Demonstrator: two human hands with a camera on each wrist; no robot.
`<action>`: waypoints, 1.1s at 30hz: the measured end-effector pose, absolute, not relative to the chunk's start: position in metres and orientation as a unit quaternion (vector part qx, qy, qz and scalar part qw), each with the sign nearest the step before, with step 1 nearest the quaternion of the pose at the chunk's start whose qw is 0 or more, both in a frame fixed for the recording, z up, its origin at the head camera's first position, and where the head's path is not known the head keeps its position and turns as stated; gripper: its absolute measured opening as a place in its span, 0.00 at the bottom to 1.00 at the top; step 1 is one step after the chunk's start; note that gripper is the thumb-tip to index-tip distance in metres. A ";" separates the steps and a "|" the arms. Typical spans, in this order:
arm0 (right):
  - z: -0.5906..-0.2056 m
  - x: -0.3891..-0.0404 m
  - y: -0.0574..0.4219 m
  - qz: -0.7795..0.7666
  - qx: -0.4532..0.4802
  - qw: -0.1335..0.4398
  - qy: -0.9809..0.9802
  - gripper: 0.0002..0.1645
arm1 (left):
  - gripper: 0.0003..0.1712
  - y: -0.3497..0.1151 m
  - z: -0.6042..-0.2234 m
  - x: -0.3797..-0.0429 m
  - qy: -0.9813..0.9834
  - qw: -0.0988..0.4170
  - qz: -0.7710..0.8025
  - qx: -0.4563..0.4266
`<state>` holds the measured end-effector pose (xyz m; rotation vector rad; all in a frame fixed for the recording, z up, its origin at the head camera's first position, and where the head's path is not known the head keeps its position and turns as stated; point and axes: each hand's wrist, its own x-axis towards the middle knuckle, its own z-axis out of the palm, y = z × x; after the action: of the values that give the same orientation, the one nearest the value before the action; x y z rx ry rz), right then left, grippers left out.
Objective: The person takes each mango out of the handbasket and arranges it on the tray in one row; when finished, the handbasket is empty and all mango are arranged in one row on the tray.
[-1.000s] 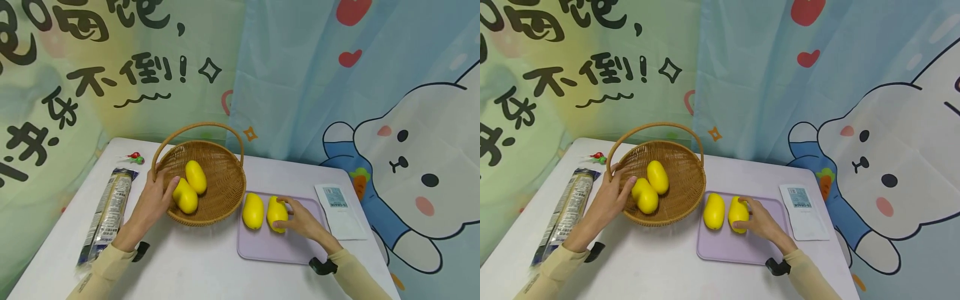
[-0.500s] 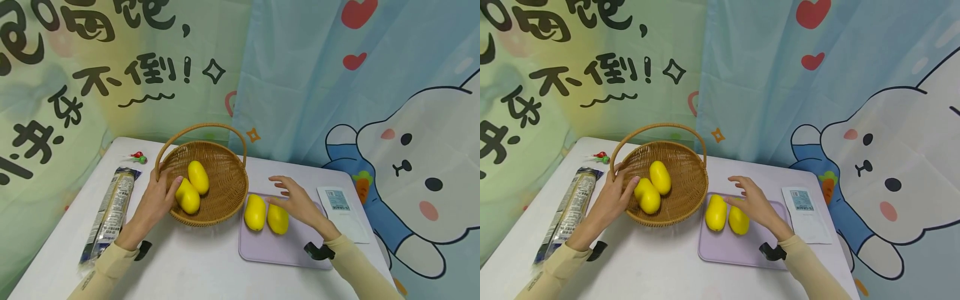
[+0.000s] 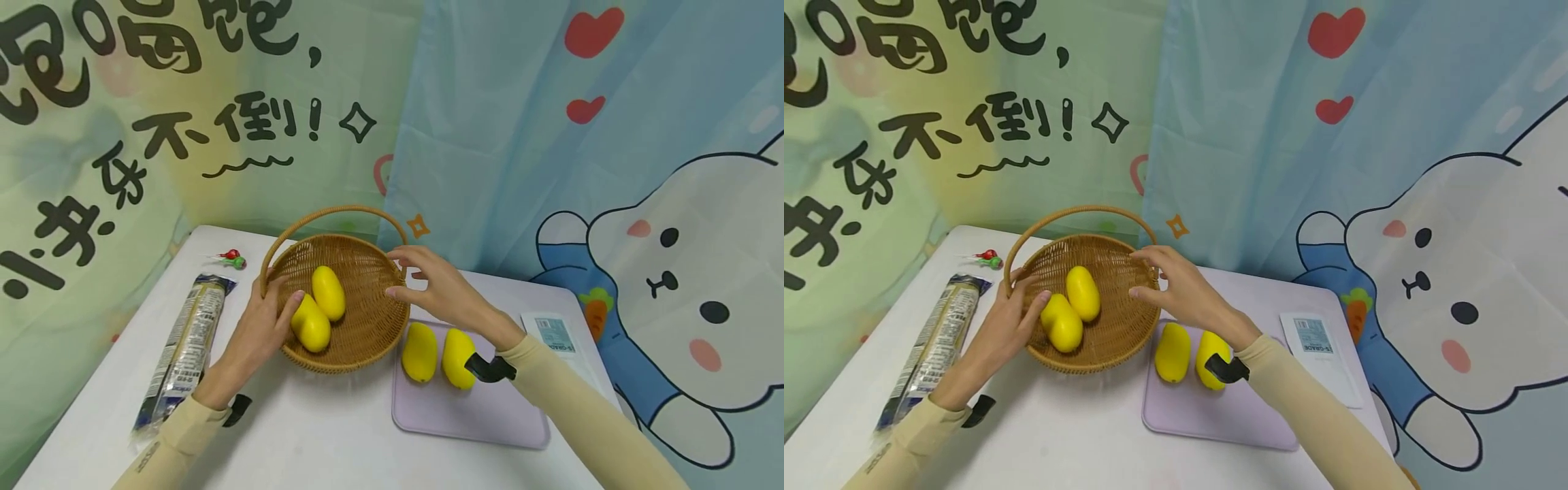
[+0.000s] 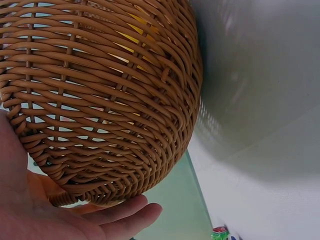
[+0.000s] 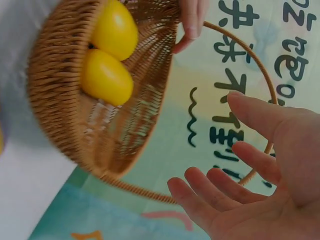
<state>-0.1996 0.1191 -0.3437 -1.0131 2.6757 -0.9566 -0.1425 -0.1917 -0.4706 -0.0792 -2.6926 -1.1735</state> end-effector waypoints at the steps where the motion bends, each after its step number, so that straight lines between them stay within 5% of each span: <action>1: -0.341 -0.201 0.114 -0.311 -0.335 0.064 0.887 0.35 | 0.42 -0.191 -0.470 -0.143 -0.911 0.100 -0.398 -0.028; 19: -0.337 -0.243 0.042 -0.193 -0.382 0.117 0.896 0.35 | 0.40 -0.188 -0.469 -0.141 -0.911 0.109 -0.396 -0.033; 33: -0.377 -0.266 0.005 -0.113 -0.380 0.232 0.888 0.37 | 0.40 -0.190 -0.470 -0.141 -0.914 0.110 -0.390 -0.031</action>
<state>-0.2656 0.0047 -0.3766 -1.0428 2.4412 -0.3092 -0.1408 -0.1898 -0.4702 -0.0918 -2.6861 -1.1459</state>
